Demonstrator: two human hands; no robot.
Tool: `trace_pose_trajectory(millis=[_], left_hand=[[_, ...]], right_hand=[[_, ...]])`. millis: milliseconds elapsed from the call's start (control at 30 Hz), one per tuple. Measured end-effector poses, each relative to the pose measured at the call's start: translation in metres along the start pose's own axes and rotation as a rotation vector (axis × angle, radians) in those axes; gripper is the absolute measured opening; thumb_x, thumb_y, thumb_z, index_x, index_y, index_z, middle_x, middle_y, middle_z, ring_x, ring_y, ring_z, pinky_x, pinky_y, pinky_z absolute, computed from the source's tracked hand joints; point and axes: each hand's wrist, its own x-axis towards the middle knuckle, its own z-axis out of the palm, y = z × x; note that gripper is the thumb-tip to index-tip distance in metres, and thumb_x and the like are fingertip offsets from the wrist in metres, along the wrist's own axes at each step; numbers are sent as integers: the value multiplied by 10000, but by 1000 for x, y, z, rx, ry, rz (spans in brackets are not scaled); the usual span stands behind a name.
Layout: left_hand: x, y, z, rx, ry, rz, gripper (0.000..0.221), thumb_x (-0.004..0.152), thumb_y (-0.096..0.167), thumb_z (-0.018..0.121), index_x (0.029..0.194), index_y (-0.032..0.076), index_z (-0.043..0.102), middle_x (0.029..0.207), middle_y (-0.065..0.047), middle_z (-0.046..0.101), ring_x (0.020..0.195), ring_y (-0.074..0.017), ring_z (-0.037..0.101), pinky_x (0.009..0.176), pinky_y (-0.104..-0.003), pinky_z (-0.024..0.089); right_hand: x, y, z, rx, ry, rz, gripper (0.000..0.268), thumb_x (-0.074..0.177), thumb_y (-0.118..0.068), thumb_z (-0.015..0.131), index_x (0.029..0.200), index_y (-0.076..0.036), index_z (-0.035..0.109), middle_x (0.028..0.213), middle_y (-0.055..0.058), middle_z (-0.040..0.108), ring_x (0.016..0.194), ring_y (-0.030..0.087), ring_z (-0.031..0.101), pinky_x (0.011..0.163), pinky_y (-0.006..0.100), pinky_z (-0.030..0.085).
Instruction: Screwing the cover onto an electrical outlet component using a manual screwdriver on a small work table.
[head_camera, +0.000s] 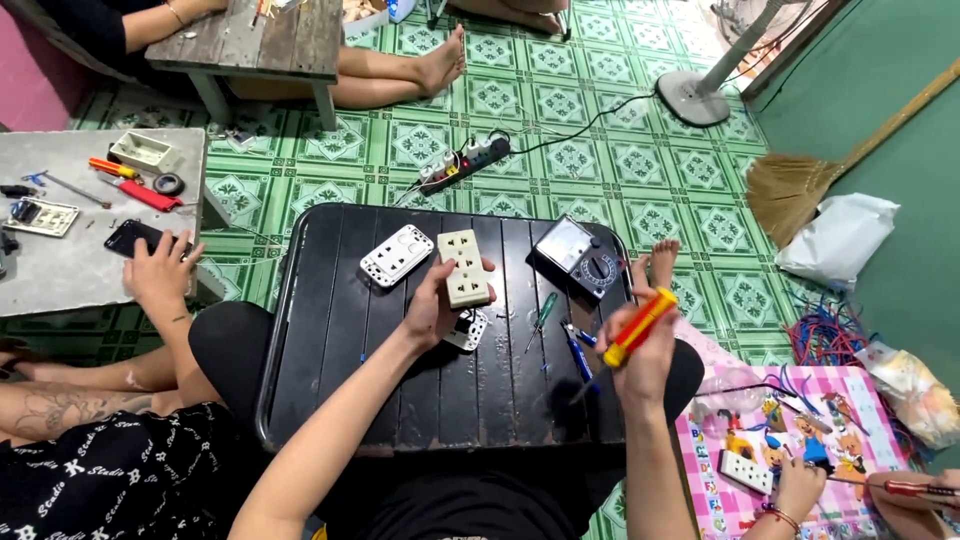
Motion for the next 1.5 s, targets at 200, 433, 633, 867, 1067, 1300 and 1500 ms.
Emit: trace_pose_trajectory(millis=[200, 433, 633, 867, 1067, 1300, 1500], left_hand=[[-3, 8, 13, 54, -12, 42, 497, 1008, 290, 429, 1469, 130, 335, 1124, -314, 642, 755, -427, 729, 657, -447, 629], [1, 4, 3, 114, 33, 58, 527, 981, 318, 414, 1466, 135, 320, 1085, -266, 650, 715, -372, 727, 625, -403, 615], [-1, 8, 10, 173, 70, 44, 568, 972, 330, 409, 1486, 116, 295, 1084, -239, 661, 725, -329, 735, 625, -387, 616], [-2, 8, 10, 208, 112, 45, 564, 955, 325, 449, 1456, 99, 323, 1069, -232, 658, 771, -320, 735, 668, -398, 624], [-3, 2, -1, 98, 155, 23, 587, 900, 232, 567, 1441, 111, 374, 1065, -226, 652, 851, -352, 721, 747, -451, 624], [-15, 32, 43, -10, 24, 11, 826, 817, 75, 672, 1562, 179, 330, 978, -150, 614, 953, -392, 728, 862, -540, 614], [-15, 20, 36, -63, -54, -17, 603, 744, 18, 691, 1291, 94, 450, 1095, -217, 561, 988, -500, 688, 803, -614, 604]], right_hand=[[17, 12, 36, -774, -289, -145, 359, 730, -322, 948, 842, -62, 727, 579, 75, 626, 456, 186, 563, 428, 301, 441], [22, 63, 65, -1456, -798, -333, 381, 746, -171, 844, 1114, -170, 746, 1053, 103, 733, 817, 301, 752, 781, 391, 605], [35, 86, 67, -1619, -933, -314, 368, 762, -227, 805, 1125, -184, 762, 1093, 51, 725, 745, 306, 757, 701, 395, 610], [40, 102, 58, -1599, -968, -331, 370, 743, -233, 832, 1092, -120, 776, 1072, 92, 763, 869, 324, 762, 772, 419, 601], [44, 94, 51, -1396, -865, -330, 311, 737, -257, 852, 986, -94, 762, 964, 126, 754, 854, 348, 748, 780, 440, 590], [82, 51, 43, -745, -560, -508, 109, 773, -79, 822, 832, -94, 732, 755, 72, 700, 676, 273, 674, 744, 362, 559], [88, 55, 65, -378, -451, -576, 124, 722, -39, 773, 779, -148, 783, 739, 17, 746, 625, 154, 658, 684, 264, 510]])
